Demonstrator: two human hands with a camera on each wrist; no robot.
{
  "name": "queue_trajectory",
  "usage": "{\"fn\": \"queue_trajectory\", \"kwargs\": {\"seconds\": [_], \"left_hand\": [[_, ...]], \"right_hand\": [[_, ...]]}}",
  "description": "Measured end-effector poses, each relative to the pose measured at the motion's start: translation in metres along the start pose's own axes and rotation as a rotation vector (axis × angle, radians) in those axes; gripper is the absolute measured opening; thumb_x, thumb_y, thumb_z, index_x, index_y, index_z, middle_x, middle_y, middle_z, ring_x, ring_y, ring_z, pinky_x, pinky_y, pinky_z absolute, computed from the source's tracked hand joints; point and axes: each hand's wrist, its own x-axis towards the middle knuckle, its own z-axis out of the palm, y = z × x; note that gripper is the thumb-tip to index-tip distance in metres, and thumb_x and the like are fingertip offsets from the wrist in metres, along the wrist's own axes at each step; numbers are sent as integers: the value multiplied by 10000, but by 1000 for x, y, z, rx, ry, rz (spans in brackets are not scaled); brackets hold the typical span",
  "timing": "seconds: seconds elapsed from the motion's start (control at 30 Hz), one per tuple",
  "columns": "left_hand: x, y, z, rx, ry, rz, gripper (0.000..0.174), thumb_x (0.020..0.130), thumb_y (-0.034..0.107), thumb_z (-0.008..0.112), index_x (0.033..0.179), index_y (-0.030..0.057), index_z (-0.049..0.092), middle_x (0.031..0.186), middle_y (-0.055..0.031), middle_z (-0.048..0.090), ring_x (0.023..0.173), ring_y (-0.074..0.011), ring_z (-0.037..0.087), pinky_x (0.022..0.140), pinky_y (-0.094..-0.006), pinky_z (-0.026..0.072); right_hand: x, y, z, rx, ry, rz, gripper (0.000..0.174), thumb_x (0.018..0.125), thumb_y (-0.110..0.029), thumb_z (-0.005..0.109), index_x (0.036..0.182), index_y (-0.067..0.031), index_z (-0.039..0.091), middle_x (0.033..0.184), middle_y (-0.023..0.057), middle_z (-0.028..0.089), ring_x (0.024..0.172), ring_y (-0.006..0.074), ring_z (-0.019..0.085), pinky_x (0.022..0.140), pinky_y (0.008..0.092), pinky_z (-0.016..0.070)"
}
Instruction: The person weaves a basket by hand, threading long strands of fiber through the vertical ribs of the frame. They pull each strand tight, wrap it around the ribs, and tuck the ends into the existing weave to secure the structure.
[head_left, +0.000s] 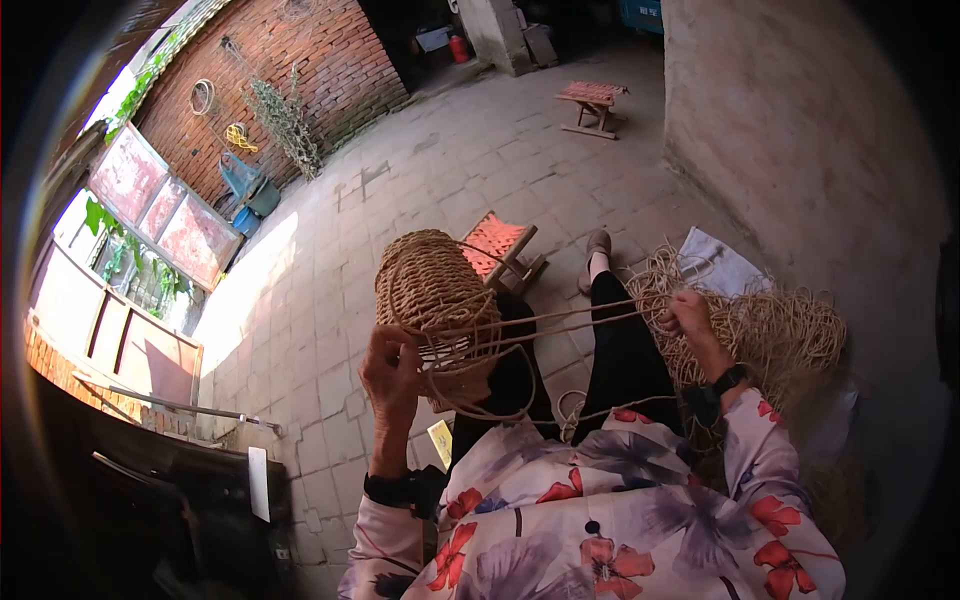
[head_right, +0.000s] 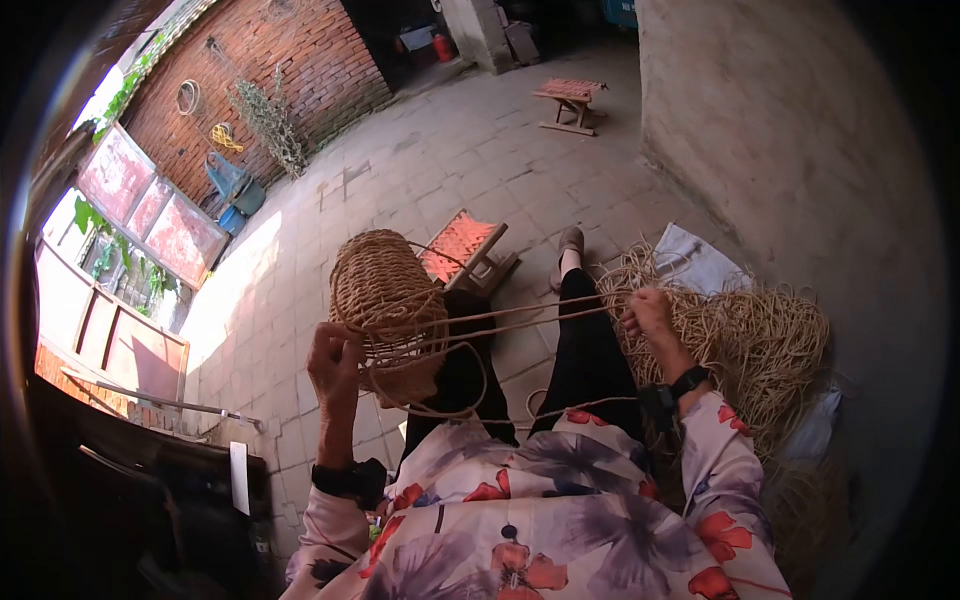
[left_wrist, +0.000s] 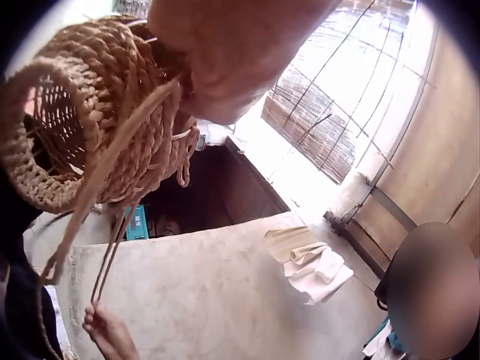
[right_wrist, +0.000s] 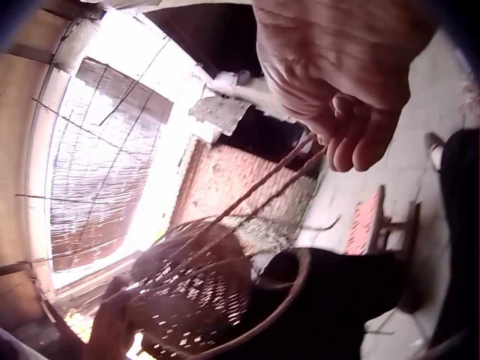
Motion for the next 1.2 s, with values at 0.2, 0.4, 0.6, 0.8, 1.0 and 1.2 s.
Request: {"fn": "queue_trajectory", "kwargs": {"seconds": [0.2,0.4,0.6,0.8,1.0,1.2], "left_hand": [[2,1,-5,7,-29,-2,73,840,5,552,824,59,505,681,34,482,597,-38,415,522,-212,324],[3,0,0,-13,-57,20,86,847,0,553,796,47,501,766,25,505,656,-44,444,573,-205,365],[2,6,1,0,-36,29,52,819,-12,555,804,30,528,689,9,543,607,-44,467,558,-213,388],[3,-1,-2,-53,-55,-112,69,803,-21,546,810,42,520,680,-4,550,590,-56,486,537,-216,383],[6,-11,-1,-238,-62,-156,78,805,-12,547,816,60,520,659,9,536,607,-48,484,543,-209,372],[7,-13,10,-346,76,-162,104,849,5,567,822,82,502,657,25,521,607,-33,442,562,-196,327]], "right_hand": [[22,70,-110,-636,348,53,187,812,-189,594,769,-7,597,652,134,599,540,269,579,495,391,466],[-36,-43,66,-466,-122,-534,493,792,-320,683,1144,-2,548,1048,184,600,978,320,597,849,384,476],[-97,-104,157,-192,-967,-264,327,898,-309,598,1005,0,608,783,53,610,749,139,584,670,268,460],[-40,-49,68,-310,-401,-608,214,886,-179,533,795,3,601,628,66,540,596,122,506,567,291,422],[26,38,-115,-675,61,-363,265,857,-256,572,818,4,602,660,116,594,596,230,564,585,358,434],[-17,14,-54,-1164,451,-978,262,816,-289,616,854,-32,648,734,110,631,698,341,609,662,400,493]]}}
